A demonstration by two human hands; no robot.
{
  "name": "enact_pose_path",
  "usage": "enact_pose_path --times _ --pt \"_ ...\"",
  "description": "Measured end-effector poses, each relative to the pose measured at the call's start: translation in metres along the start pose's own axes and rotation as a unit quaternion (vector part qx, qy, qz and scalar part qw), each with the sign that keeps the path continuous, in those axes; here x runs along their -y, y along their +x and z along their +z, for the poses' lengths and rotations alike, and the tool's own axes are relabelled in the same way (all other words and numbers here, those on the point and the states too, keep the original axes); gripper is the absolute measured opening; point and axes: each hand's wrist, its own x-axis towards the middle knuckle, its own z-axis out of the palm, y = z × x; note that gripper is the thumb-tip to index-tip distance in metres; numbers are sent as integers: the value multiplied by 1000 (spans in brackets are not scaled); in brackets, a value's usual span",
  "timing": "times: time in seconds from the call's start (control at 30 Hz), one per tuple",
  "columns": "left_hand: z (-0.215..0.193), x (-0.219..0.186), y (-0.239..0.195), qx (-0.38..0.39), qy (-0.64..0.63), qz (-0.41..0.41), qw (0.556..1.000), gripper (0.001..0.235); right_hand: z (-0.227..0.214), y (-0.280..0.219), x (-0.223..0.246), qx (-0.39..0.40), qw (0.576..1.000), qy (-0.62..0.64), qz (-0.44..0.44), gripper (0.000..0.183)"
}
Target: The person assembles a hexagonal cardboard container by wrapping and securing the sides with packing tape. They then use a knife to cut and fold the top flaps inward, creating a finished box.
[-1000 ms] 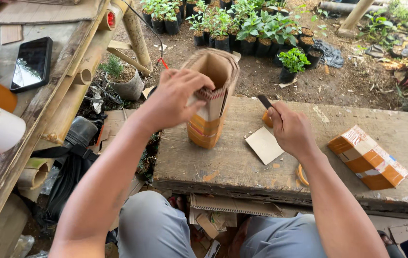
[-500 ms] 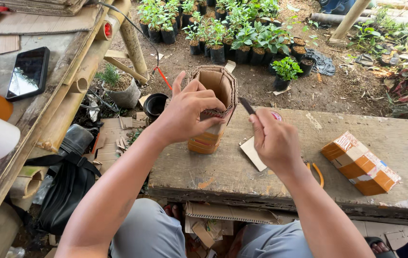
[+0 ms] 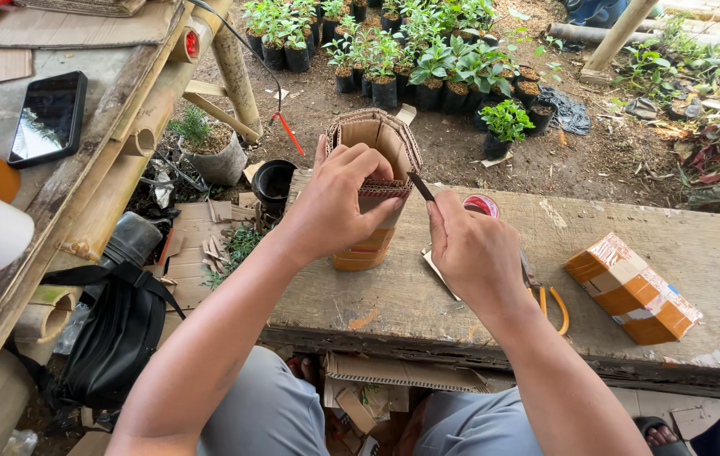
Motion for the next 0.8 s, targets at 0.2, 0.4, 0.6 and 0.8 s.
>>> enact_pose_path --times 0.2,0.4,0.6,0.8 --pt "8 1 0 -45 -6 16 999 20 -2 0 5 -9 1000 17 -15 18" --pt "15 -6 1 -63 -22 13 998 21 -7 3 10 16 1000 16 -8 21" --pt "19 -9 4 -71 -30 19 997 20 -12 2 10 49 999 -4 19 24" --pt "27 -12 4 -72 -11 36 997 19 -16 10 11 106 993 -44 42 28"
